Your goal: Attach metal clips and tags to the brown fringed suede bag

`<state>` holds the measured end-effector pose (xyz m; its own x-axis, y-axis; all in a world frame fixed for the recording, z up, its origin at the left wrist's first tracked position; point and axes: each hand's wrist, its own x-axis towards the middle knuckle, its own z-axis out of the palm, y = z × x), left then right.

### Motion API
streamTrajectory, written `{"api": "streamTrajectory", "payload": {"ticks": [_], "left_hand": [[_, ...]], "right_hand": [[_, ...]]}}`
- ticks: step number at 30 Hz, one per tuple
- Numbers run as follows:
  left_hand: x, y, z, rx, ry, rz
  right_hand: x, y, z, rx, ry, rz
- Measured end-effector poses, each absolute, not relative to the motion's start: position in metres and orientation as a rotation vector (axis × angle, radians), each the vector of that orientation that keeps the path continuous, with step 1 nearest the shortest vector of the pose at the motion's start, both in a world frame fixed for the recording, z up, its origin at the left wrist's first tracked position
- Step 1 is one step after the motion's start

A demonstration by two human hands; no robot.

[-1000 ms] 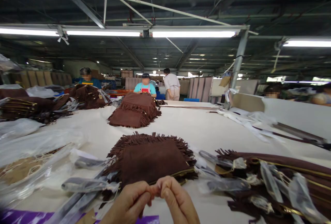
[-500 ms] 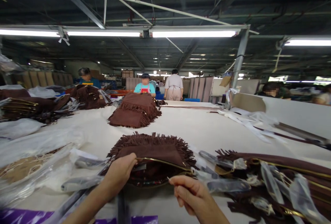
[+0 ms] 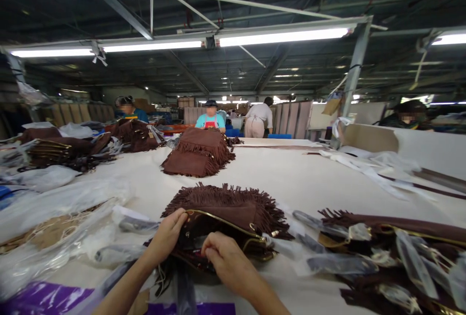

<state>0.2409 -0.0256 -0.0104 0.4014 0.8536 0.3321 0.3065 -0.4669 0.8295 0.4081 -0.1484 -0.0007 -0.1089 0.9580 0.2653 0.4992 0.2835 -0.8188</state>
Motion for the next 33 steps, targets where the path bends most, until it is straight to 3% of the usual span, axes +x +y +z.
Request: {"api": "streamTrajectory", "payload": {"ticks": [9, 12, 19, 33], "left_hand": [[0.239, -0.013, -0.033, 1.636, 0.979, 1.003], [0.239, -0.012, -0.036, 1.53, 0.959, 0.997], [0.241, -0.011, -0.039, 1.362, 0.935, 0.983], [0.24, -0.015, -0.041, 1.33, 0.962, 1.038]], "right_hand": [[0.386, -0.116, -0.015, -1.169, -1.363, 1.158], [0.389, -0.115, -0.016, -1.277, -1.345, 1.063], [0.394, -0.117, -0.03, -1.566, -1.602, 0.481], [0.385, -0.117, -0.028, -1.499, -1.555, 0.607]]}}
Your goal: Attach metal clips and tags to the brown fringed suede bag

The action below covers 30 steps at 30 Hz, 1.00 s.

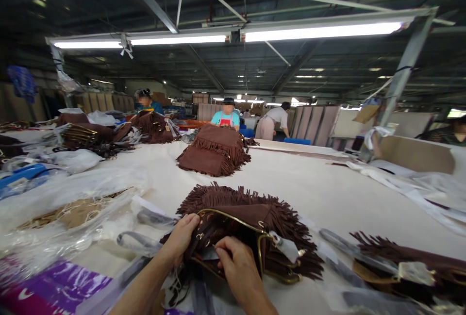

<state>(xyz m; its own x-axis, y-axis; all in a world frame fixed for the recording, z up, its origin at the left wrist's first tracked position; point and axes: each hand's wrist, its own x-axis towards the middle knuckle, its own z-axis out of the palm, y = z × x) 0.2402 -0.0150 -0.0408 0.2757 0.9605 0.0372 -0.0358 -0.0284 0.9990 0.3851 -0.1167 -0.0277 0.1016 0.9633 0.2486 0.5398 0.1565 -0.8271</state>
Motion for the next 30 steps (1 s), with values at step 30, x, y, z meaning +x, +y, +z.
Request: {"api": "streamTrajectory", "payload": {"ticks": [30], "left_hand": [[0.246, -0.021, -0.055, 1.387, 1.023, 1.07]], "right_hand": [[0.38, -0.097, -0.056, -1.295, -1.947, -0.186]]}}
